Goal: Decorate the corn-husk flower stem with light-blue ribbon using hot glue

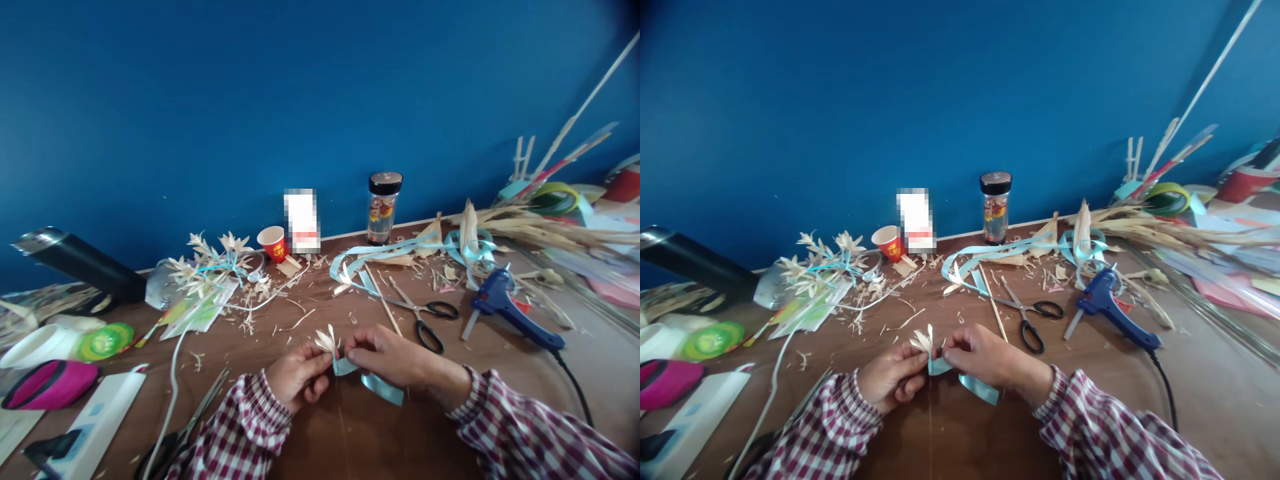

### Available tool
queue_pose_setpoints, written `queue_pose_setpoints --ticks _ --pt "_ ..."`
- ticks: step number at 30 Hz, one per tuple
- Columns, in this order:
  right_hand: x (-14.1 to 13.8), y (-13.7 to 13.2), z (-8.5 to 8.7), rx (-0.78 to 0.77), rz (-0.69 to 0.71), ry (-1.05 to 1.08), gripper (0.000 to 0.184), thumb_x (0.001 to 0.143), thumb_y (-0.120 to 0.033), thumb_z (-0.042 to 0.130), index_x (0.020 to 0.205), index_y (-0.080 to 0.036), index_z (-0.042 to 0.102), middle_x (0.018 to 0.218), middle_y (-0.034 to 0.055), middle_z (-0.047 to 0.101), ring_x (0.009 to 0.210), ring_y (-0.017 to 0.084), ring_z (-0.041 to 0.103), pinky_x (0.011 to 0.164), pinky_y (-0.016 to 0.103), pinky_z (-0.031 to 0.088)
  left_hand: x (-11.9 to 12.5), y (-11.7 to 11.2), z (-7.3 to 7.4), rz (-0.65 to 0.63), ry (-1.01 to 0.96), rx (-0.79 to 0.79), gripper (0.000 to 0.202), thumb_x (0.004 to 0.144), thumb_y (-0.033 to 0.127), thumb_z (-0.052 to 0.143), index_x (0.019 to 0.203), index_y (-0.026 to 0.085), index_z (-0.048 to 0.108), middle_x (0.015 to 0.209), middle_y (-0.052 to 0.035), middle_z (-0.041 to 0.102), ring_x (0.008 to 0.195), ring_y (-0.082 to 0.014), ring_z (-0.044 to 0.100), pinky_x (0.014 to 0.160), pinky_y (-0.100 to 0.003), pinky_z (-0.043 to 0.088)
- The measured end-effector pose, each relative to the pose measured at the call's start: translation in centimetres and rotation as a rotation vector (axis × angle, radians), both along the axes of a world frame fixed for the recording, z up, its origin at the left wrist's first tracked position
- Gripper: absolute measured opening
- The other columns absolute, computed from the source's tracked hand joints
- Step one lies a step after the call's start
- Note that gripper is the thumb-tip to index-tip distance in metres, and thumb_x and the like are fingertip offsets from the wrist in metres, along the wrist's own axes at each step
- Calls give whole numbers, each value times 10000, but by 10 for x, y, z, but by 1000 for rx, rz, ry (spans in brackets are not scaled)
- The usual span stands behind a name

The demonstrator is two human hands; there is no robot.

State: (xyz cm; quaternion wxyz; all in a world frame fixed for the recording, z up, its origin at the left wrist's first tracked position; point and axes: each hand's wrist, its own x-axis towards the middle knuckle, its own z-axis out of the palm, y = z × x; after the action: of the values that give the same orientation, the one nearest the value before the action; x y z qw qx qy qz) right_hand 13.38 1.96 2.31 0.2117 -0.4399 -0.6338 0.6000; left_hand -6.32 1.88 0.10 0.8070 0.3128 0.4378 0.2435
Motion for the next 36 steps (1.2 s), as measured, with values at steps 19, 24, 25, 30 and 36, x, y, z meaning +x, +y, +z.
queue_pose_setpoints --ticks 19,24,25,30,36 --pt "-1 -1 -6 58 -3 -38 146 808 -235 480 729 -157 576 597 -46 450 545 82 363 515 200 316 0 -4 -5 -2 210 236 375 681 490 677 779 147 560 306 111 370 269 -30 273 287 -147 171" --pt "-3 -1 -3 69 3 -63 155 796 -208 463 693 -156 566 583 -49 433 547 84 369 517 201 318 -1 -5 -5 -64 275 300 300 754 445 618 811 159 550 318 108 399 263 -35 276 289 -148 178" --pt "-3 -2 -2 75 0 -72 158 795 -209 463 690 -156 569 584 -48 439 546 85 373 521 202 321 0 -5 -5 -62 283 313 290 762 439 610 819 161 552 317 111 393 261 -35 272 289 -148 175" --pt "-7 -7 -1 110 -29 -116 164 796 -230 481 713 -155 601 578 -43 467 535 88 388 503 203 316 3 -5 0 -64 325 356 261 762 419 605 797 166 556 333 111 387 266 -41 303 292 -147 195" --pt "-9 -9 3 131 -24 -149 143 767 -194 498 679 -158 604 566 -40 493 534 91 418 495 197 318 6 -5 2 4 321 322 271 691 390 681 692 169 524 387 109 417 275 -27 325 285 -143 207"
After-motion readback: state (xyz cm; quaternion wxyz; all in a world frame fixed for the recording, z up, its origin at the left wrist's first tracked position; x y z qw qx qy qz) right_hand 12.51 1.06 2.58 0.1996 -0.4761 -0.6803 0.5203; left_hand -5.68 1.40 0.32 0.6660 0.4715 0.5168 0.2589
